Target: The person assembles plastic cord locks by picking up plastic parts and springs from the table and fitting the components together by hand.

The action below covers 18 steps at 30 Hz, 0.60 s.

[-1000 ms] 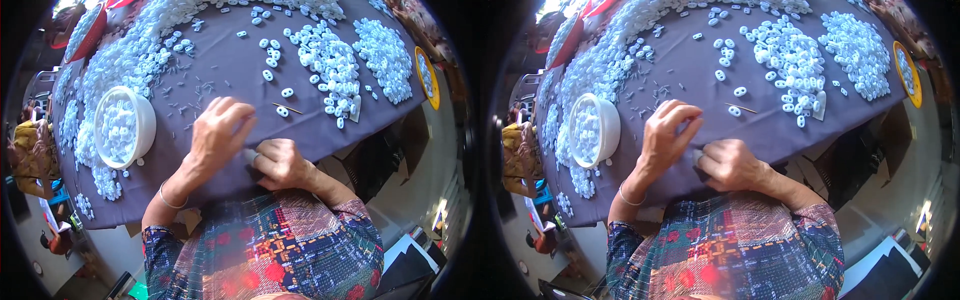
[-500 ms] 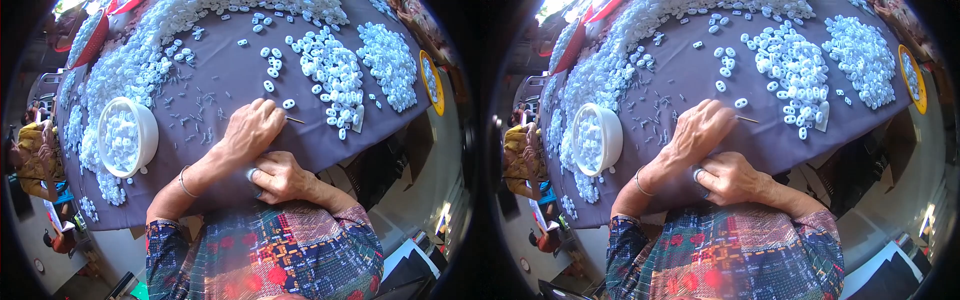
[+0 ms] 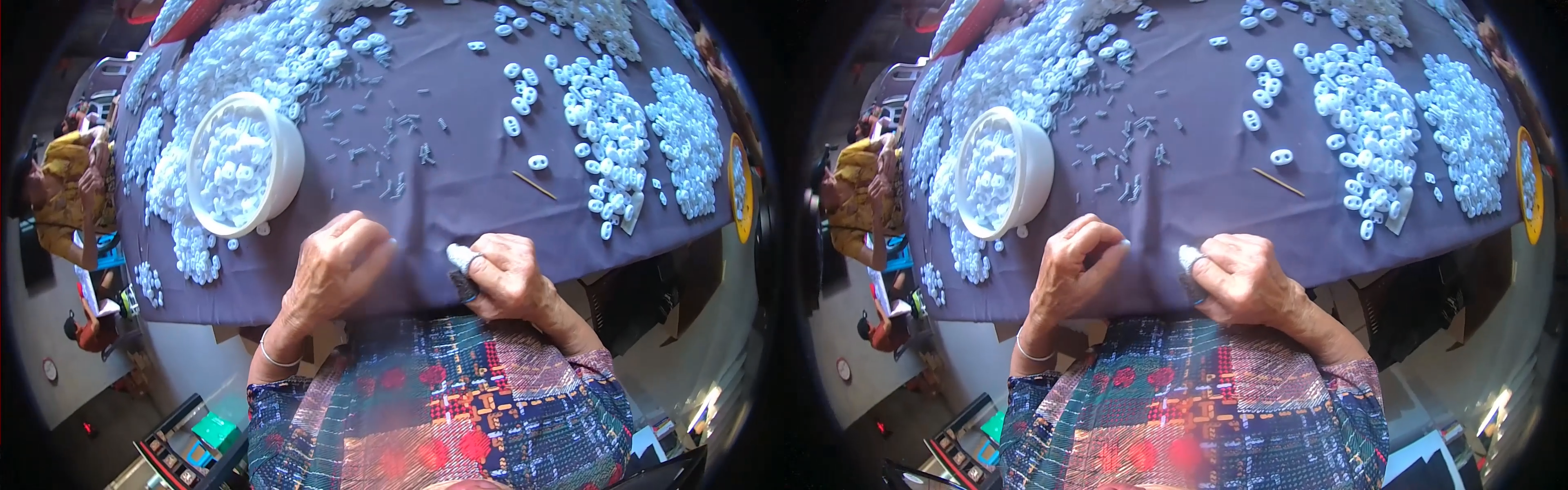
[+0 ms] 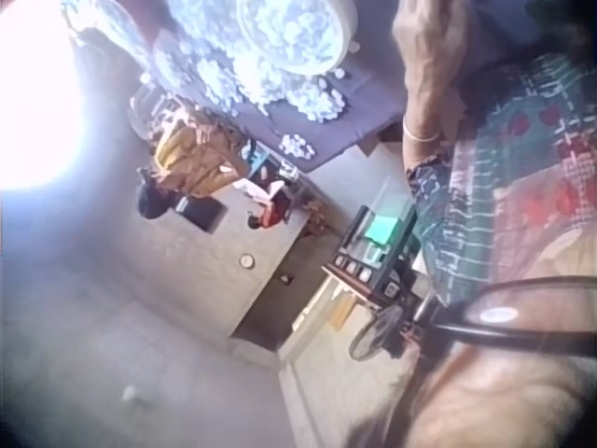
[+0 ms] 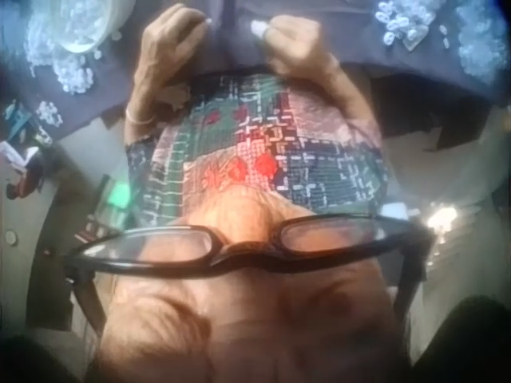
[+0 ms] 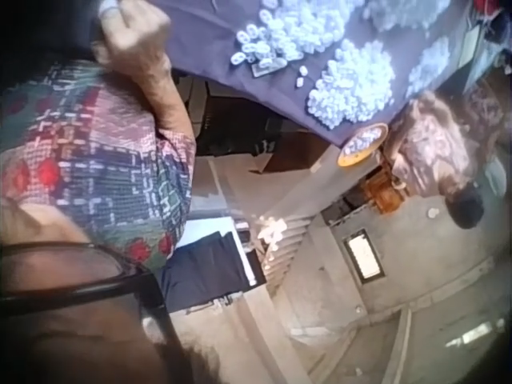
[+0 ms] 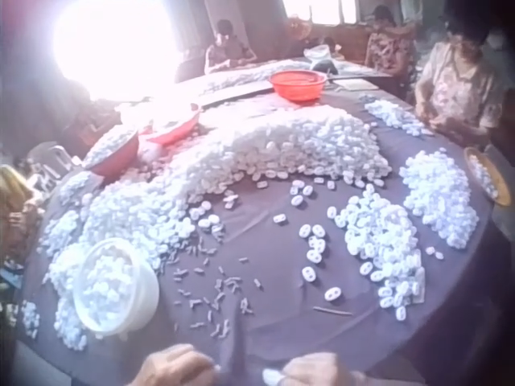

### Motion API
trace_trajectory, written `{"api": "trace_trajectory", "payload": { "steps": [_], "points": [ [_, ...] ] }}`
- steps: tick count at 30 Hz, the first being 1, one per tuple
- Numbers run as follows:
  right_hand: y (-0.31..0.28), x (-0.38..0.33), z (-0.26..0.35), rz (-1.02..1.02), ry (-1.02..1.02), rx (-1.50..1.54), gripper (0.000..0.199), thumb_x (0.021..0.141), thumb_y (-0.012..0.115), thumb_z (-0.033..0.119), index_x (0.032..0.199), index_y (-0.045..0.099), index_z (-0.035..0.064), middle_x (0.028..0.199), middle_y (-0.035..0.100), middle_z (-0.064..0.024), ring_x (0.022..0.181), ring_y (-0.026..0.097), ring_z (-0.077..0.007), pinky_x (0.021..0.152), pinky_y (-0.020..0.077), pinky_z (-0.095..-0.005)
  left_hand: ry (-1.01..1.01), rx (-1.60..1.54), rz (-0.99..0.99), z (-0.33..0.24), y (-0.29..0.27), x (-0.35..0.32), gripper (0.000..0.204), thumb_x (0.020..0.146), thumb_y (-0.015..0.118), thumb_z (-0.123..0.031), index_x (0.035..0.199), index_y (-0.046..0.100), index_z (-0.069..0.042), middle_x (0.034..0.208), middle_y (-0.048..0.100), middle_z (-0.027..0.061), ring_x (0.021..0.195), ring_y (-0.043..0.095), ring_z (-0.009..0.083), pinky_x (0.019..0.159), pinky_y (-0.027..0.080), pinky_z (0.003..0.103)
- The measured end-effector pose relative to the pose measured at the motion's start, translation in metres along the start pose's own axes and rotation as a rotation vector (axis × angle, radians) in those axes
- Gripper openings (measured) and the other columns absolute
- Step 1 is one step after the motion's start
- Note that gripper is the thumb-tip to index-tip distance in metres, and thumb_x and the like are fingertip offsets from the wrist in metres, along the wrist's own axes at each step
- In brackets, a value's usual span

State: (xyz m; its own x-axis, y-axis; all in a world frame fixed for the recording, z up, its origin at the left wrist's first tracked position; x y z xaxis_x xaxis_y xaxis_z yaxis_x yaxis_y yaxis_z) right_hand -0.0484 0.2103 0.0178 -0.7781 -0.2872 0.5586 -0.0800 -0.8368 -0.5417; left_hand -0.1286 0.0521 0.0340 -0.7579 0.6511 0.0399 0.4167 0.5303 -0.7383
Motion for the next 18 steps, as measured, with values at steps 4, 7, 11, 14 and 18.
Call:
{"api": "trace_trajectory", "payload": {
  "steps": [4,7,11,14,18],
  "points": [
    [-0.001,0.004,0.001,-0.014,0.016,-0.005,0.026,0.066,0.067,0.003,0.089,0.06,-0.0073,0.063,0.05,-0.0082,0.049,0.051,-0.0219,0.045,0.0412,-0.0331,-0.007,0.071,0.087,0.016,-0.001,-0.01,0.01,0.077,0.068,-0.004,0.081,0.06,-0.001,0.072,0.056,0.0079,0.059,0.056,0.019,0.053,0.044,0.03],
    [0.0,0.003,0.0,0.007,0.04,-0.028,0.026,0.066,0.066,0.003,0.089,0.06,-0.0074,0.064,0.051,-0.0089,0.049,0.05,-0.0224,0.045,0.0405,-0.0335,-0.063,0.079,0.042,0.026,-0.005,-0.007,0.01,0.077,0.069,-0.004,0.082,0.061,-0.001,0.073,0.057,0.008,0.063,0.059,0.0191,0.056,0.046,0.029],
    [0.002,0.004,0.0,0.04,0.069,-0.045,0.027,0.066,0.066,0.004,0.09,0.061,-0.0078,0.065,0.051,-0.0102,0.049,0.05,-0.0239,0.046,0.0409,-0.0338,-0.039,0.035,-0.207,0.032,-0.017,0.0,0.013,0.077,0.067,0.0,0.087,0.06,0.0,0.075,0.057,0.0087,0.065,0.059,0.018,0.058,0.047,0.029],
    [0.004,0.006,0.001,0.081,0.11,-0.053,0.027,0.065,0.066,0.001,0.09,0.061,-0.0075,0.067,0.052,-0.0109,0.051,0.052,-0.0247,0.047,0.0422,-0.0342,-0.072,0.15,-0.33,0.04,-0.012,0.005,0.016,0.078,0.067,-0.001,0.092,0.059,-0.002,0.078,0.056,0.0084,0.066,0.058,0.0201,0.059,0.047,0.031],
    [0.003,0.01,0.003,0.108,0.13,-0.05,0.028,0.064,0.067,-0.002,0.091,0.061,-0.0075,0.068,0.054,-0.0114,0.053,0.054,-0.0254,0.048,0.0434,-0.0344,-0.045,0.216,-0.31,0.037,-0.009,0.013,0.012,0.078,0.066,-0.003,0.086,0.056,-0.002,0.078,0.054,0.0085,0.071,0.058,0.025,0.062,0.047,0.034]
  ]
}}
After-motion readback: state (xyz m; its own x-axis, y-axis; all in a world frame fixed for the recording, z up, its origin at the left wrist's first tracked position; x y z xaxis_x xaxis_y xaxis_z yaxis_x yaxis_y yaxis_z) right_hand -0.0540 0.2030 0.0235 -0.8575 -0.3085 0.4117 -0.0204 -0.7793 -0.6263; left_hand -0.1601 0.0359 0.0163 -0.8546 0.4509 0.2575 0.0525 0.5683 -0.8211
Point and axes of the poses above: each hand's wrist, its own x-axis towards the middle knuckle, its own y-axis out of the palm, z = x × y, the point moved 7 cm from there along x, towards the middle knuckle
